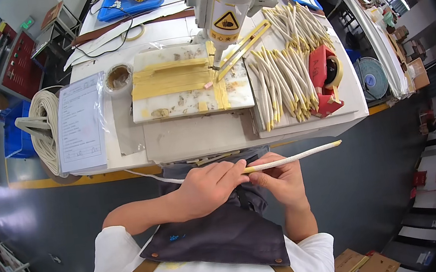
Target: The person repeatedly picks up a white cable and a small yellow plastic piece, inserts the piece into the cable end, and uses a press machine to secure it. The finished units are placed in a pile on the table.
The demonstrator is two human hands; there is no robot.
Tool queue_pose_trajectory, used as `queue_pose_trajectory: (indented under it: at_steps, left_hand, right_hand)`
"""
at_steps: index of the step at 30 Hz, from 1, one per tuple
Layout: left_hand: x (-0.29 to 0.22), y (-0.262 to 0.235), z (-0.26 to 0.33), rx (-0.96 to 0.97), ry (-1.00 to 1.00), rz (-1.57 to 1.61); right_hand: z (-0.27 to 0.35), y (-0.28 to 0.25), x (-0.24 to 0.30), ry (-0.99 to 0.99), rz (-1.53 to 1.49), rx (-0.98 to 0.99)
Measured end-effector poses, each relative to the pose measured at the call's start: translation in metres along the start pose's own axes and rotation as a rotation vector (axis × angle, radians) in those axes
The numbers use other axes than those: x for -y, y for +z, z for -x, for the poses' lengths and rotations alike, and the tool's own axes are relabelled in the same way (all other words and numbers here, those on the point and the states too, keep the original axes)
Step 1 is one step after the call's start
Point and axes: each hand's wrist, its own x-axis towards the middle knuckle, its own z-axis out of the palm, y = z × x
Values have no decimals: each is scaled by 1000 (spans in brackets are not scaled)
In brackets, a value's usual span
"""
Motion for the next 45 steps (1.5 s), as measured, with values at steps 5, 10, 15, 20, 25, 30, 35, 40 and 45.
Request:
queue_pose_trajectory:
  at_steps: [5,10,15,20,25,30,35,40,45]
  left_hand:
    - [-3,-2,-2,197,-110,105]
    - [-1,-2,-2,320,-541,959]
    - [1,14,6,633,-1022,2013]
    - [-3,14,7,520,-1060,2076]
    - [-20,1,0,52,-496,773]
    - [-14,8,6,-97,-144,145]
    - [-3,1,-5,93,-605,900]
    - [14,-14,-8,508,-1176,1884]
    - [11,-24,-8,419,-1180,1687]
  right_hand:
    - [-9,-2,6,-400,639,24]
    - [-10,-12,12,-443,574,155]
    - [-26,-25,-8,-671,325,313]
    - [-40,-24,-30,-671,76,348]
    - [-37,8,-33,-515,-81,-181]
    - [-17,6,-60,-343,-308,14]
    - [-23,19,-53,-228,-563,134]
    - [-41,18,-51,-105,-795,476]
    - [-64,11,-32,-250,-790,579]
